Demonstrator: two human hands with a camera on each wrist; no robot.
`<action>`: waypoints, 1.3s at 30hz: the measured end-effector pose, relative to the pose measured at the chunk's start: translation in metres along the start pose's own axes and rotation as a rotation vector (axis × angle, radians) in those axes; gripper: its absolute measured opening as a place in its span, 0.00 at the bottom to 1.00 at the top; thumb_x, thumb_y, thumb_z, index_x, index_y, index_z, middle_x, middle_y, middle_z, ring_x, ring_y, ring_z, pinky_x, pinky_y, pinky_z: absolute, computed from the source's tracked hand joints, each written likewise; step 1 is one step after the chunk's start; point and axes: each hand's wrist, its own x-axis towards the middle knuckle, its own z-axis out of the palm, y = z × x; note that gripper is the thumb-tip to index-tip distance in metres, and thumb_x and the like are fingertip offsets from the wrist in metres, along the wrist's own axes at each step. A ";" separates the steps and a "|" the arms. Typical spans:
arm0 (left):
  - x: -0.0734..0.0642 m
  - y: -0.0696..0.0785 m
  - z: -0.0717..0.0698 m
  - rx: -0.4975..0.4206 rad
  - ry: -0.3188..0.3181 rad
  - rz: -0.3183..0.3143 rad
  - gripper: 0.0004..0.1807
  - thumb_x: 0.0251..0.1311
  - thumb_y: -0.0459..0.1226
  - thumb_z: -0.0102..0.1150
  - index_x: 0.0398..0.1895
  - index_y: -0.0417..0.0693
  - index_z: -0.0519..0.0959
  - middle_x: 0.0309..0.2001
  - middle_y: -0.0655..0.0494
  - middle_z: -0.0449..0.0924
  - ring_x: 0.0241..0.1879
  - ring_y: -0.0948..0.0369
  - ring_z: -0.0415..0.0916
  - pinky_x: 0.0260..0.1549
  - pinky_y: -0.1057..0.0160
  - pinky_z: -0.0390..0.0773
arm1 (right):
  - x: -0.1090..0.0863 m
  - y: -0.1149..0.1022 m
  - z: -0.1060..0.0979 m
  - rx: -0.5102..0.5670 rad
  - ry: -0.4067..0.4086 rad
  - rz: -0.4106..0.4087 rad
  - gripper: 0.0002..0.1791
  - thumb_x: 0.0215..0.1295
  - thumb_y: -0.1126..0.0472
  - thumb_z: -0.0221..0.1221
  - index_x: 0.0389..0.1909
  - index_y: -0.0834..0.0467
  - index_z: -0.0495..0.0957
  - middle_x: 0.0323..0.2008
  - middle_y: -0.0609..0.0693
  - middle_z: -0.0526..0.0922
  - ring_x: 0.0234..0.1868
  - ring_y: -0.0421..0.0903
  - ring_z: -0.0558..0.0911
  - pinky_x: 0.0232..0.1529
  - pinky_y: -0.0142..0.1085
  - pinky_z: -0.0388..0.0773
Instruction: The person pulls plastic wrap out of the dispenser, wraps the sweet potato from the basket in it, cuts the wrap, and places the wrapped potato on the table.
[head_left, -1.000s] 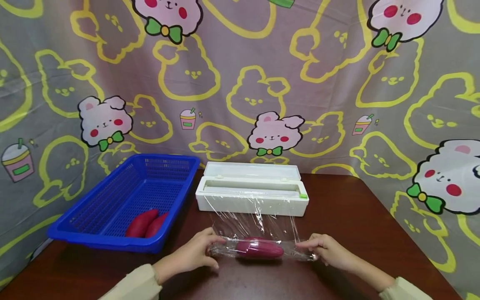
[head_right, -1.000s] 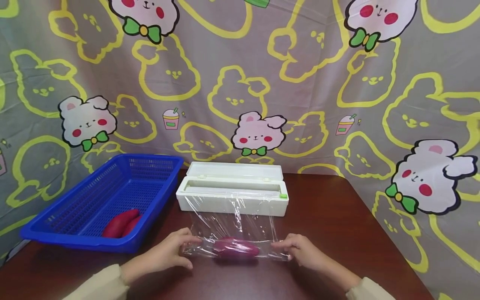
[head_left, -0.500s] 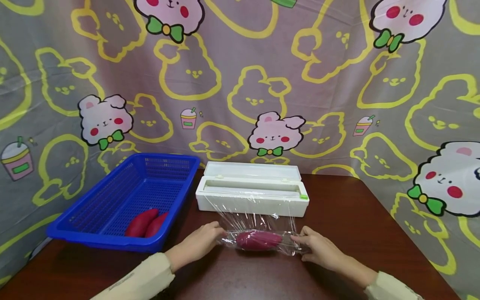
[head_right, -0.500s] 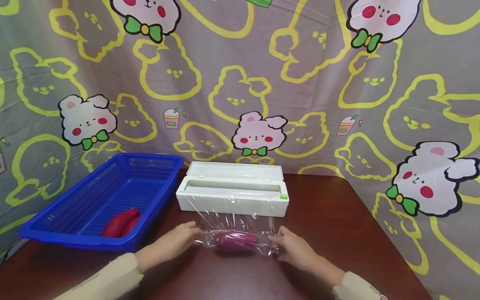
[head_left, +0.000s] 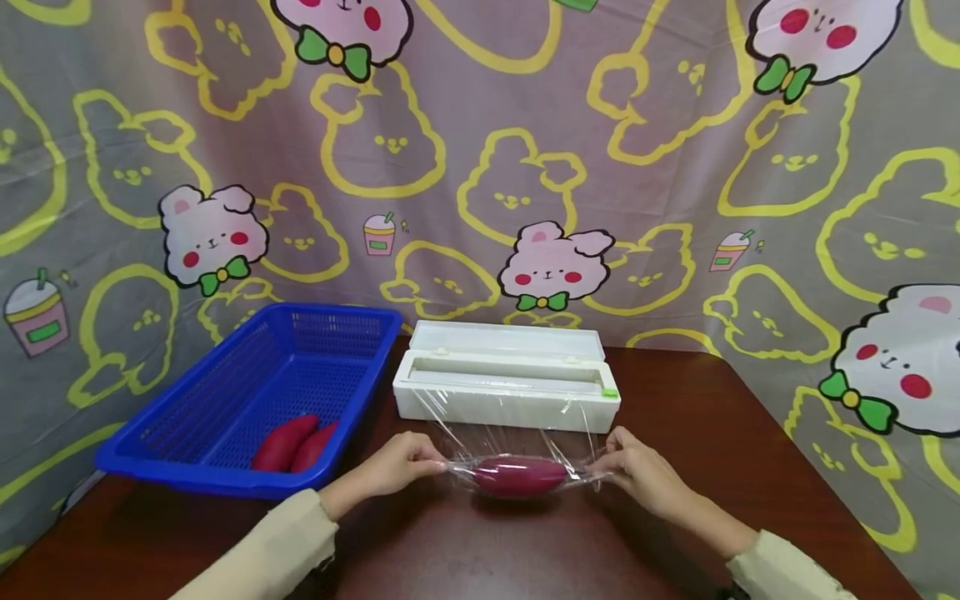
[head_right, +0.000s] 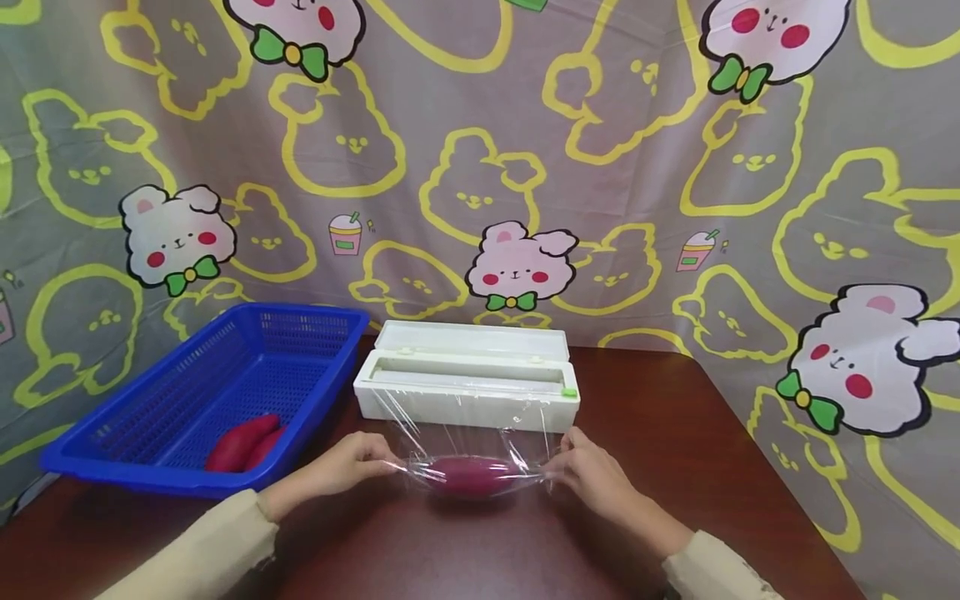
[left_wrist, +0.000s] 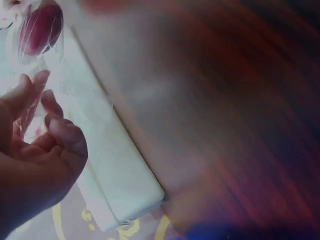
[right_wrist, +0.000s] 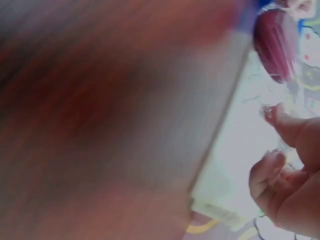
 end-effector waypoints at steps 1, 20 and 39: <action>0.000 0.001 -0.002 -0.022 0.003 0.000 0.06 0.51 0.32 0.60 0.23 0.37 0.82 0.26 0.57 0.76 0.29 0.66 0.70 0.29 0.67 0.71 | 0.002 -0.001 -0.002 0.005 0.013 -0.004 0.07 0.38 0.68 0.67 0.21 0.55 0.83 0.28 0.41 0.63 0.28 0.35 0.65 0.23 0.26 0.65; 0.004 0.005 -0.019 -0.468 -0.055 -0.124 0.13 0.60 0.33 0.51 0.42 0.31 0.78 0.26 0.46 0.79 0.21 0.62 0.71 0.19 0.67 0.69 | 0.022 -0.002 -0.032 0.322 -0.022 0.051 0.07 0.48 0.71 0.62 0.28 0.59 0.83 0.31 0.47 0.80 0.32 0.39 0.71 0.30 0.32 0.68; 0.019 0.021 -0.002 -0.438 0.117 -0.141 0.17 0.51 0.31 0.61 0.43 0.28 0.75 0.30 0.52 0.77 0.26 0.65 0.70 0.24 0.68 0.72 | 0.027 0.001 -0.024 0.420 -0.076 0.031 0.20 0.50 0.67 0.63 0.47 0.66 0.76 0.33 0.47 0.75 0.29 0.41 0.70 0.25 0.31 0.70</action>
